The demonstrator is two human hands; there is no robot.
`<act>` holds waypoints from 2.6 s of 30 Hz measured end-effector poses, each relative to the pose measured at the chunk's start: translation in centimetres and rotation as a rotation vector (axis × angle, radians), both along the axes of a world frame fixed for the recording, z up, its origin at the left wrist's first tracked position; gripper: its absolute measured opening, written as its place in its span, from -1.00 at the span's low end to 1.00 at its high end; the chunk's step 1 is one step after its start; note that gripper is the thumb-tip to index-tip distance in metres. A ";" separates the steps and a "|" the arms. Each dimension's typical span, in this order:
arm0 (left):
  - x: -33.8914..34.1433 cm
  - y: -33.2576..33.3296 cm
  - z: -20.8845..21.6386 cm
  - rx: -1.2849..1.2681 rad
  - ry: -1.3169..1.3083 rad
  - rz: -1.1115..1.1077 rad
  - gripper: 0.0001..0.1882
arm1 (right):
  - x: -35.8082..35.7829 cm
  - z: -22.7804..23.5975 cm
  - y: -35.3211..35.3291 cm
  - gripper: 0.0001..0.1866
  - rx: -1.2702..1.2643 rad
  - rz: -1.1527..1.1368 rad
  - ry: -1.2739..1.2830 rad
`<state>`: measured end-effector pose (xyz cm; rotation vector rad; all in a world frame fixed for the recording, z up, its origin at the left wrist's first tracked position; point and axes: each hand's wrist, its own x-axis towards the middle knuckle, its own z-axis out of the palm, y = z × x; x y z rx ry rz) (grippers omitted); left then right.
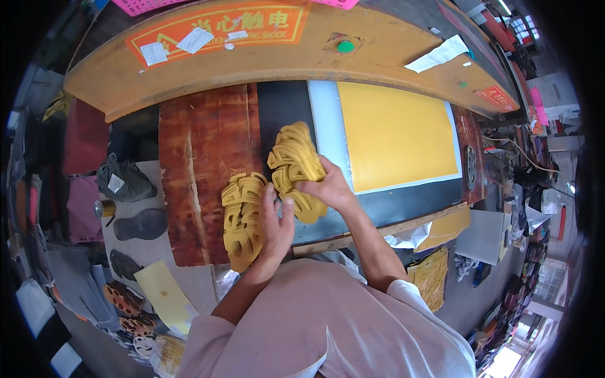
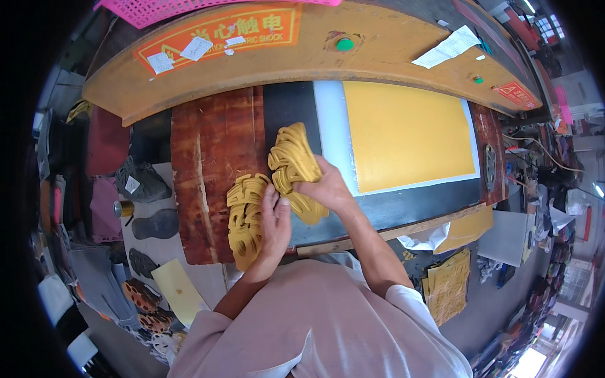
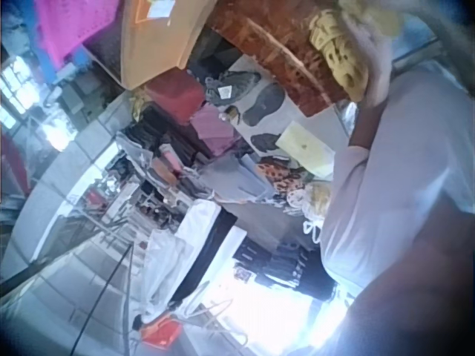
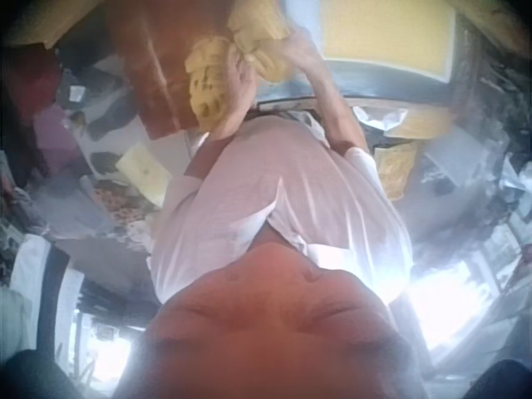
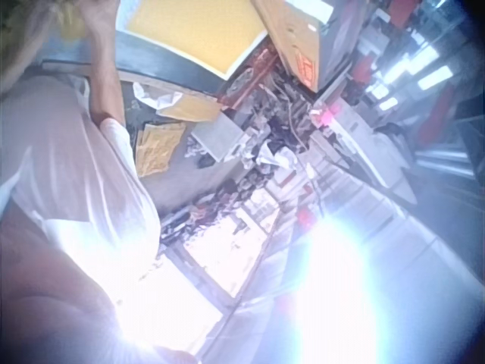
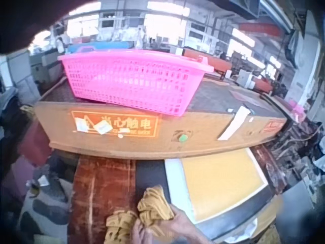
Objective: The person gathers small yellow cutout pieces from a workbench and places them into a white bag. They then pick up a large yellow sheet, remove remaining cutouts, and stack the cutout pieces on the bench. Finally, they use a scraper tool to clean the sheet surface.
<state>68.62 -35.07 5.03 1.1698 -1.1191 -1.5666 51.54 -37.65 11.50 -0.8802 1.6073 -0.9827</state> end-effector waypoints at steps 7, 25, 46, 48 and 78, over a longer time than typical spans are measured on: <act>-0.5 -4.4 2.7 0.161 0.513 -0.112 0.07 | -0.9 1.8 4.6 -0.18 -0.315 -0.009 -0.300; -2.1 -3.4 -0.6 -0.272 0.239 0.048 0.00 | -0.3 -3.3 6.6 -0.18 -0.596 -0.057 -0.082; 13.8 -2.1 5.5 -0.126 -0.900 -0.143 -0.29 | 10.4 -1.2 5.1 -0.43 0.328 0.077 -0.625; 14.4 -2.0 3.1 -0.075 -1.058 -0.101 -0.31 | 9.4 -2.4 5.7 -0.35 0.373 0.124 -0.391; 8.4 -2.2 0.8 0.561 0.747 -0.150 -0.14 | 7.8 5.3 4.8 -0.56 -0.280 0.098 0.164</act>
